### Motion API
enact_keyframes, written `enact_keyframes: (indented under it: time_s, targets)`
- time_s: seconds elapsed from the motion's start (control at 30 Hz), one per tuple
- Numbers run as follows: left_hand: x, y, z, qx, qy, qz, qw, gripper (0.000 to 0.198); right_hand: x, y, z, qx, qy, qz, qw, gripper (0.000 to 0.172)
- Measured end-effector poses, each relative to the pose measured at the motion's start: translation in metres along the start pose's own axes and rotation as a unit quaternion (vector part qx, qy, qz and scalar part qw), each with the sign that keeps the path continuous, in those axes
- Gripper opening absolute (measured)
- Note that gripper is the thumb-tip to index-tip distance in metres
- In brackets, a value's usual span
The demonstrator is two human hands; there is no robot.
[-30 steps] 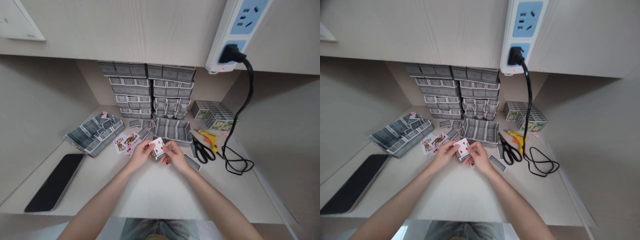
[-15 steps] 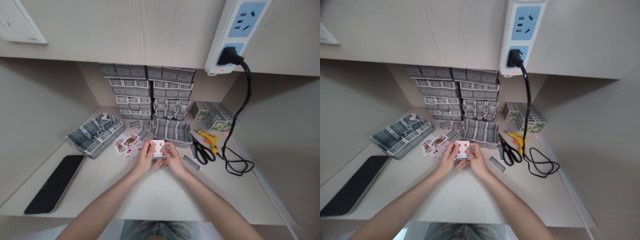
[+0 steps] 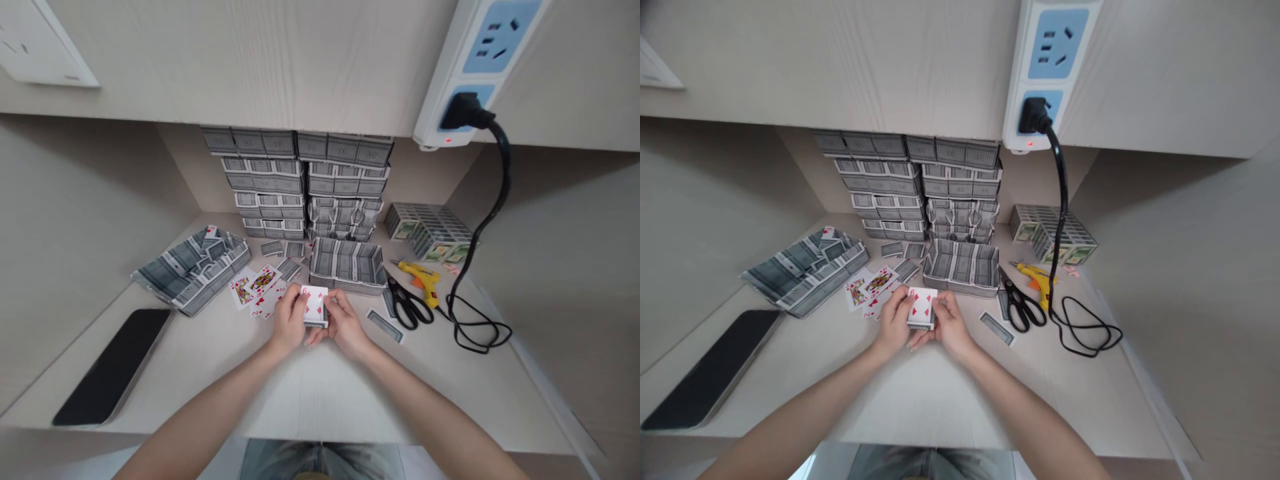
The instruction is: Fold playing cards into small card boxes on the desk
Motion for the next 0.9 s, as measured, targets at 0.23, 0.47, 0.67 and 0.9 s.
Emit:
enact_keyframes:
  time_s: [0.23,0.47,0.67,0.9]
  targets:
    - [0.0008,0.0000,0.0010,-0.003,-0.015,0.010,1.000,0.013,-0.0002,-0.0019,0.0002,-0.021,-0.007,-0.002,1.000,0.025]
    - [0.0012,0.0000,0.0007,-0.018,-0.016,0.018,1.000,0.013,-0.0010,-0.0034,0.0017,-0.042,-0.016,0.010,0.999,0.025]
    - [0.0008,-0.0012,-0.0024,-0.021,0.002,0.007,1.000,0.013,-0.0005,-0.0029,0.0021,-0.051,-0.016,-0.002,0.999,0.026]
    - [0.0011,-0.0017,-0.0004,-0.032,0.007,0.008,0.999,0.011,-0.0042,0.0021,0.0038,-0.014,0.000,0.012,1.000,0.022]
Point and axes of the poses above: each hand's wrist, its own x-axis towards the middle knuckle, its own y-axis out of the palm, z = x × y, the point moved 2 cm from there along x, towards the middle knuckle, and after that the axes turned 15 degrees about x, right-handed, at the moved point
